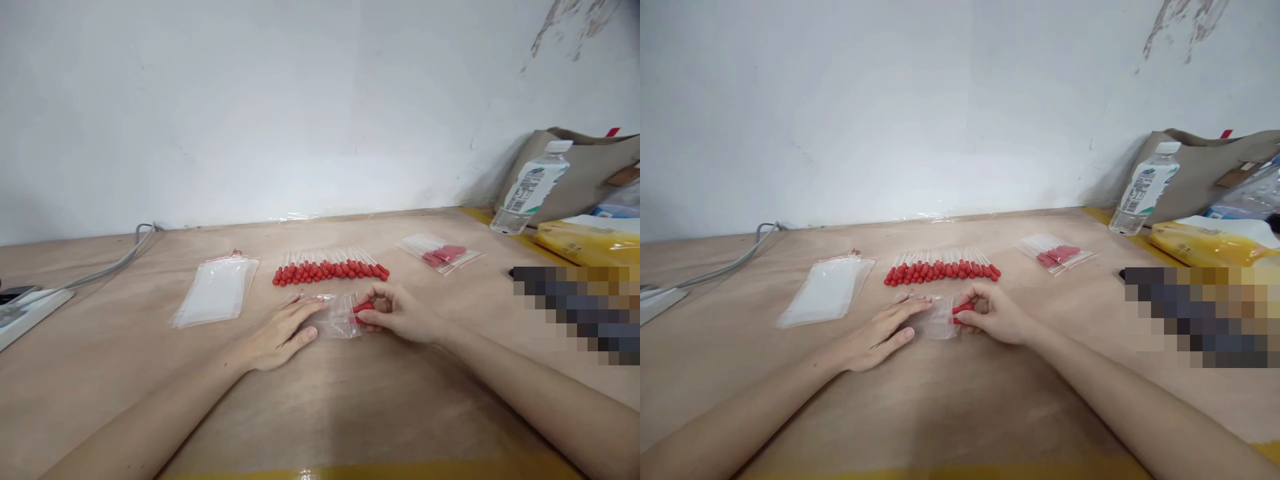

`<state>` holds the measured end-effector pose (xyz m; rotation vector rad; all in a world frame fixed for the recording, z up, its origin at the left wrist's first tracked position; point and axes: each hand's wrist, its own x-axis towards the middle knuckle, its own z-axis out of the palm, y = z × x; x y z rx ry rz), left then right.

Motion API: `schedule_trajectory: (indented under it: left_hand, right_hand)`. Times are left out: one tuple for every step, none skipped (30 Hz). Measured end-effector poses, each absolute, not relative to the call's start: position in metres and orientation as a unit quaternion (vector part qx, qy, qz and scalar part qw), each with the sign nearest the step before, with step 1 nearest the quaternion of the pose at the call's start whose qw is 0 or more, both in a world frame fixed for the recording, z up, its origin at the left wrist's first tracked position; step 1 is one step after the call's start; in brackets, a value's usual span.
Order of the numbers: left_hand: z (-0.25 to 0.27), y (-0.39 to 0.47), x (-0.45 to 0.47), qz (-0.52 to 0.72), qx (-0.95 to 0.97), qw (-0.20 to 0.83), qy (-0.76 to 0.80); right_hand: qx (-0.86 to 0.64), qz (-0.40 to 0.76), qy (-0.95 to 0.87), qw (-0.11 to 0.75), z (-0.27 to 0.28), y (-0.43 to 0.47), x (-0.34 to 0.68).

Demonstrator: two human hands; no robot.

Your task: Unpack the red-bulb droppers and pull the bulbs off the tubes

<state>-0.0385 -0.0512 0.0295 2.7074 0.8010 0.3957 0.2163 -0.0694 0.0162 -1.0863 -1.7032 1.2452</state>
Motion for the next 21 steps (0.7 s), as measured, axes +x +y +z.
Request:
schedule_trajectory:
  left_hand:
    - [0.029,-0.051,-0.038,0.143,0.937,0.144,0.283]
    - [0.027,-0.05,-0.039,0.147,0.936,0.141,0.286]
    - [0.026,-0.05,-0.039,0.144,0.937,0.137,0.288]
    - [0.025,-0.05,-0.039,0.138,0.938,0.132,0.29]
    - [0.024,-0.05,-0.04,0.127,0.94,0.128,0.29]
    - [0.024,-0.05,-0.041,0.117,0.941,0.124,0.291]
    - [0.024,-0.051,-0.042,0.109,0.942,0.122,0.294]
    - [0.025,-0.052,-0.042,0.102,0.941,0.12,0.299]
    - [0.026,-0.053,-0.043,0.099,0.94,0.118,0.305]
    - [0.028,-0.054,-0.044,0.096,0.939,0.116,0.31]
    - [0.03,-0.056,-0.044,0.093,0.938,0.114,0.314]
    - [0.033,-0.057,-0.044,0.092,0.937,0.11,0.318]
    - [0.035,-0.058,-0.043,0.096,0.936,0.104,0.324]
    - [0.037,-0.059,-0.042,0.108,0.934,0.094,0.328]
    - [0.038,-0.059,-0.041,0.125,0.933,0.084,0.328]
    - [0.038,-0.058,-0.04,0.142,0.933,0.076,0.32]
    - [0.037,-0.057,-0.039,0.153,0.937,0.074,0.306]
    - [0.036,-0.055,-0.038,0.151,0.944,0.078,0.283]
    - [0.033,-0.054,-0.038,0.136,0.952,0.09,0.258]
    - [0.031,-0.052,-0.037,0.114,0.959,0.104,0.236]
    - [0.029,-0.05,-0.037,0.091,0.964,0.117,0.221]
  right_hand:
    - [-0.419,0.515,-0.647,0.375,0.019,-0.067,0.223]
    - [-0.422,0.529,-0.636,0.371,0.021,-0.065,0.23]
    - [-0.431,0.536,-0.628,0.364,0.023,-0.062,0.237]
    - [-0.442,0.539,-0.623,0.356,0.025,-0.059,0.245]
    - [-0.451,0.541,-0.618,0.35,0.026,-0.056,0.252]
    - [-0.455,0.545,-0.612,0.348,0.027,-0.054,0.259]
    - [-0.46,0.548,-0.606,0.347,0.028,-0.051,0.266]
    - [-0.466,0.549,-0.602,0.346,0.028,-0.048,0.272]
    - [-0.472,0.549,-0.599,0.342,0.029,-0.046,0.279]
    - [-0.479,0.549,-0.596,0.337,0.029,-0.044,0.286]
    - [-0.485,0.549,-0.593,0.335,0.029,-0.041,0.293]
    - [-0.487,0.548,-0.589,0.339,0.028,-0.039,0.301]
    - [-0.488,0.544,-0.583,0.355,0.027,-0.037,0.308]
    - [-0.489,0.537,-0.575,0.376,0.026,-0.035,0.316]
    - [-0.489,0.528,-0.566,0.402,0.025,-0.032,0.322]
    - [-0.488,0.516,-0.557,0.431,0.023,-0.03,0.328]
    - [-0.485,0.503,-0.547,0.462,0.022,-0.028,0.332]
    - [-0.479,0.486,-0.538,0.495,0.021,-0.026,0.334]
    - [-0.472,0.466,-0.531,0.527,0.021,-0.025,0.334]
    - [-0.464,0.444,-0.525,0.558,0.021,-0.024,0.332]
    - [-0.457,0.42,-0.522,0.585,0.022,-0.023,0.327]
